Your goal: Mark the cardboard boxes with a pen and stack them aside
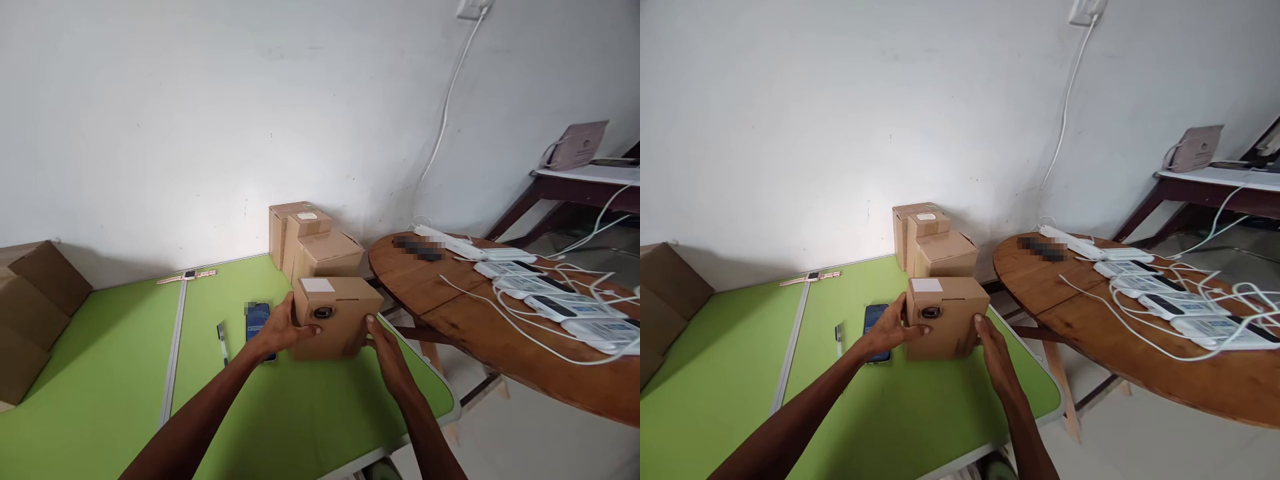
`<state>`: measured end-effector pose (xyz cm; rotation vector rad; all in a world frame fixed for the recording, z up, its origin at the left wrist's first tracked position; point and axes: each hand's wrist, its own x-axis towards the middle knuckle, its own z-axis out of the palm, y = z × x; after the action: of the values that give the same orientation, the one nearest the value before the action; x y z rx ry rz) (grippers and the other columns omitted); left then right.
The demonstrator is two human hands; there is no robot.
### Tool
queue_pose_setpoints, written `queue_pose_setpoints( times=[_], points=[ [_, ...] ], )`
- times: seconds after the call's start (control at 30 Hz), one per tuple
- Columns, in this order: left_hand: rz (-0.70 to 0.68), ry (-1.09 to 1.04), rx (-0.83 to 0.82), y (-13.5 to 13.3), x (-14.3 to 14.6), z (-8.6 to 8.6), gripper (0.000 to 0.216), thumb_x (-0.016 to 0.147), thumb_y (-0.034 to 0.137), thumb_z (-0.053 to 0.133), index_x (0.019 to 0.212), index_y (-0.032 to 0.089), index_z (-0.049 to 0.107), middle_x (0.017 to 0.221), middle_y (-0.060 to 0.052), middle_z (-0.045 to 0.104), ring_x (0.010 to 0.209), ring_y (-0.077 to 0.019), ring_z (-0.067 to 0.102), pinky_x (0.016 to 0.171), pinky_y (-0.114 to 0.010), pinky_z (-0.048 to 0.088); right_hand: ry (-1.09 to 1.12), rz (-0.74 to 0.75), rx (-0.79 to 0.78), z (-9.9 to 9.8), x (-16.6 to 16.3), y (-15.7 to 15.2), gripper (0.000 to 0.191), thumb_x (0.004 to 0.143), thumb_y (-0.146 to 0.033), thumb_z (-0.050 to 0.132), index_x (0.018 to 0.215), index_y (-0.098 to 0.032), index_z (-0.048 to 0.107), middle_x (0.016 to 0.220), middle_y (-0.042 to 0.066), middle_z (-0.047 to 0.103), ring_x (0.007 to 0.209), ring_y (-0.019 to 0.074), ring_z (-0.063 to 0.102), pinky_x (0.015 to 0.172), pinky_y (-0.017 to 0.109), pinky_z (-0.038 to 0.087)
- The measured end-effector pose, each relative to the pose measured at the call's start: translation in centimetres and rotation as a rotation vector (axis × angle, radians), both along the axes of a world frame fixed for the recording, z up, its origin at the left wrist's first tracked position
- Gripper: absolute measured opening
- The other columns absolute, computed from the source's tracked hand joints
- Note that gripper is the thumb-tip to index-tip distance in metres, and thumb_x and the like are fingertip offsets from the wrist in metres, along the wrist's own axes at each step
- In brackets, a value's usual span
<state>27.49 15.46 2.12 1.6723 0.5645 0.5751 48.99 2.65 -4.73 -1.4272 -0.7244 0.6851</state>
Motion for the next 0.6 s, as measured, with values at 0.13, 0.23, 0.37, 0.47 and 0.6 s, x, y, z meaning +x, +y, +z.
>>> queue_pose_setpoints(
  times=[0.13, 0.23, 0.37, 0.47, 0.6],
  points=[
    [-0.039, -0.070, -0.069, -3.4, -5.6, 3.0, 0.060, 0.086, 0.039, 0.085, 0.137, 0.019, 0.062, 0.137, -0.015, 0.073, 0.124, -0.0346, 0.070, 0.102, -0.047, 0.060, 0.000, 0.094, 0.068, 2.2, -4.2, -3.6, 0.070, 0.090, -0.073, 0.066, 0.140, -0.024, 0.069, 0.143, 0.011, 0.071, 0.134, 0.0378, 0.060, 0.116, 0.049, 0.047],
    [0.051, -0.083, -0.123, -6.0, -11.4, 3.5, 0.062, 0.087, 0.047, 0.082, 0.140, 0.021, 0.064, 0.144, -0.014, 0.070, 0.134, -0.0388, 0.064, 0.110, -0.050, 0.054, 0.123, 0.156, 0.074, 3.1, -10.0, -4.7, 0.071, 0.088, -0.072, 0.070, 0.141, -0.025, 0.069, 0.141, 0.011, 0.072, 0.136, 0.0392, 0.061, 0.115, 0.049, 0.047],
    [0.338, -0.145, -0.180, -9.3, -19.8, 1.3, 0.073, 0.090, 0.070, 0.070, 0.145, 0.023, 0.066, 0.163, -0.011, 0.055, 0.156, -0.0437, 0.038, 0.125, -0.055, 0.038, 0.387, 0.327, 0.099, 2.3, -18.5, -3.9, 0.070, 0.084, -0.070, 0.076, 0.139, -0.027, 0.070, 0.137, 0.009, 0.075, 0.136, 0.0388, 0.062, 0.115, 0.049, 0.049],
    [0.479, -0.253, -0.227, -12.0, -25.0, -0.5, 0.078, 0.097, 0.079, 0.049, 0.146, 0.021, 0.067, 0.162, -0.012, 0.056, 0.157, -0.0430, 0.038, 0.128, -0.054, 0.034, 0.578, 0.476, 0.001, 0.8, -23.4, -2.3, 0.074, 0.079, -0.078, 0.075, 0.130, -0.025, 0.075, 0.129, 0.011, 0.078, 0.132, 0.0411, 0.064, 0.111, 0.054, 0.053],
    [0.761, -0.152, -0.310, -15.5, -28.4, -1.7, 0.082, 0.087, 0.081, 0.064, 0.145, 0.024, 0.068, 0.158, -0.010, 0.060, 0.154, -0.0461, 0.041, 0.125, -0.054, 0.040, 0.415, 0.569, -0.097, 0.2, -27.4, -0.2, 0.074, 0.080, -0.083, 0.070, 0.125, -0.024, 0.077, 0.134, 0.011, 0.076, 0.139, 0.0403, 0.058, 0.114, 0.054, 0.050]
  ],
)
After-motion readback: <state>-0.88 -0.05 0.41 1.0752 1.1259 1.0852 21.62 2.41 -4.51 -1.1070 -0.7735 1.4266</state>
